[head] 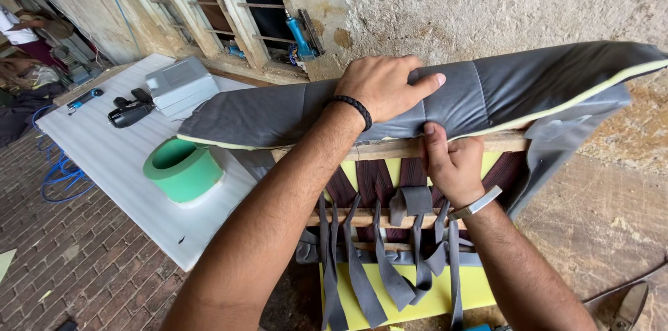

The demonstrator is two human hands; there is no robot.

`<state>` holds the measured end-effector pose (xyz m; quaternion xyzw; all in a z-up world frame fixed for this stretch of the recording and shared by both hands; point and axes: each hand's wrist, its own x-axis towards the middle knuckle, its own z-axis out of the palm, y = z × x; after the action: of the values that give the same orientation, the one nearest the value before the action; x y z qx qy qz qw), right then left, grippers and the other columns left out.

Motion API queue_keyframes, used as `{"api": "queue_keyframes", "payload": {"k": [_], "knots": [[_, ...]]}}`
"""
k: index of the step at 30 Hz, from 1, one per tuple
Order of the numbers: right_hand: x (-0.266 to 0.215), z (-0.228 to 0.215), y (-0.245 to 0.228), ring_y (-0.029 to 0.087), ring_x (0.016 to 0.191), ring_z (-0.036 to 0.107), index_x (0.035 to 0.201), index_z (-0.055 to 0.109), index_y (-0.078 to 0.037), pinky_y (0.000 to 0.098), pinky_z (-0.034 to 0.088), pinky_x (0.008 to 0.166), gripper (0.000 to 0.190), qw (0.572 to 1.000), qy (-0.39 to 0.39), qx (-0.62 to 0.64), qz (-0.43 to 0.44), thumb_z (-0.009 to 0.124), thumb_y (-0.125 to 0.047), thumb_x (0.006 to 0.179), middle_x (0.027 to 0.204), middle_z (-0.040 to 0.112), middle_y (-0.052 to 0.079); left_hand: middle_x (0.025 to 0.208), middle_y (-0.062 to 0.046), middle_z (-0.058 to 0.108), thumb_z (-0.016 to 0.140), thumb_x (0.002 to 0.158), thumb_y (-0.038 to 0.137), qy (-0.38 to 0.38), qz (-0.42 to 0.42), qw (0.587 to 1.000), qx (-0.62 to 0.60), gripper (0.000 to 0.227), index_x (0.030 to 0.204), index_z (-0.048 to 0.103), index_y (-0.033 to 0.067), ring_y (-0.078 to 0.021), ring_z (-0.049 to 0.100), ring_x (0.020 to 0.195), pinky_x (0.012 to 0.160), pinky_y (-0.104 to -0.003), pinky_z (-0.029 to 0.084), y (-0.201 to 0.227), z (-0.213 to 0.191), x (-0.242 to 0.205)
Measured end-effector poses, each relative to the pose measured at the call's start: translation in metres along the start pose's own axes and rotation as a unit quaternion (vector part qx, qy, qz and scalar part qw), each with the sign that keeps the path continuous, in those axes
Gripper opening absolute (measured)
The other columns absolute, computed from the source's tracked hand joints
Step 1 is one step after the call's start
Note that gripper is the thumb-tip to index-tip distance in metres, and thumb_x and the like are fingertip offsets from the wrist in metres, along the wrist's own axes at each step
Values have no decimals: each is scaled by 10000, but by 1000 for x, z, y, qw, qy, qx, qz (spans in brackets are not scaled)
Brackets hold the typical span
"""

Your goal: The person removes a grey quilted cushion from a chair, carries the chair to a workbench, and uses a staple gun to attach grey fabric to the chair's wooden frame. They trim excess fabric with shears and continue stapling the fabric around the frame.

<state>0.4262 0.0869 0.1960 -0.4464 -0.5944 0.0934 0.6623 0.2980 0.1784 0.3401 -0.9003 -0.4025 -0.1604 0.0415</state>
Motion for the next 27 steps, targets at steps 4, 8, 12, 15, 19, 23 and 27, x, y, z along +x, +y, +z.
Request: {"api": "queue_keyframes", "payload": {"k": [4, 8, 12, 15, 19, 23, 27], "knots": [[5, -3, 16, 79, 409, 459, 517, 573, -32, 281, 364, 428, 588, 1000, -5, 3, -10, 635, -246, 1061, 448, 500, -13, 905, -111, 778, 436, 893, 741, -45, -30, 999, 3, 662, 1102, 729, 186, -290, 759, 887, 842, -481, 587, -2, 4, 9], [9, -4, 24, 77, 393, 436, 502, 561, -29, 280, 346, 405, 601, 999, -36, 26, 13, 645, -266, 1048, 431, 487, -13, 941, -118, 772, 454, 898, 737, -29, -20, 999, -4, 655, 1058, 745, 173, -315, 747, 932, 877, -489, 569, -8, 2, 9], [5, -4, 18, 77, 390, 474, 619, 673, -24, 260, 370, 384, 533, 988, -68, 65, 126, 595, -326, 1051, 448, 531, -2, 965, -112, 768, 454, 879, 742, -27, -20, 999, -20, 646, 1083, 744, 202, -317, 732, 954, 880, -493, 559, -8, 2, 10], [2, 4, 2, 93, 377, 522, 723, 710, -10, 248, 411, 371, 495, 967, -39, 182, 176, 585, -376, 1033, 487, 586, 19, 985, -110, 763, 430, 892, 762, -54, -35, 998, -2, 676, 1120, 725, 197, -289, 736, 949, 888, -475, 563, -6, 2, 11], [-1, 18, -26, 111, 375, 530, 830, 767, -16, 247, 419, 367, 462, 932, -26, 181, 312, 565, -388, 1015, 535, 614, 35, 972, -91, 773, 412, 892, 755, -64, -49, 997, -9, 673, 1144, 714, 209, -258, 747, 922, 876, -460, 573, -5, 2, 4], [-4, 30, -42, 120, 356, 492, 823, 747, 14, 261, 369, 341, 442, 926, 30, 209, 314, 598, -350, 1025, 534, 605, 38, 948, -88, 766, 420, 879, 764, -37, -35, 999, -4, 677, 1152, 707, 215, -264, 741, 899, 861, -462, 571, 2, -1, 0], [-15, 48, -45, 98, 333, 384, 767, 676, -7, 258, 285, 302, 387, 890, 125, 361, 250, 630, -274, 1043, 506, 495, -2, 908, -83, 784, 388, 922, 763, -73, -53, 996, 9, 697, 1127, 721, 187, -245, 764, 881, 867, -450, 588, 9, -5, -7]]}}
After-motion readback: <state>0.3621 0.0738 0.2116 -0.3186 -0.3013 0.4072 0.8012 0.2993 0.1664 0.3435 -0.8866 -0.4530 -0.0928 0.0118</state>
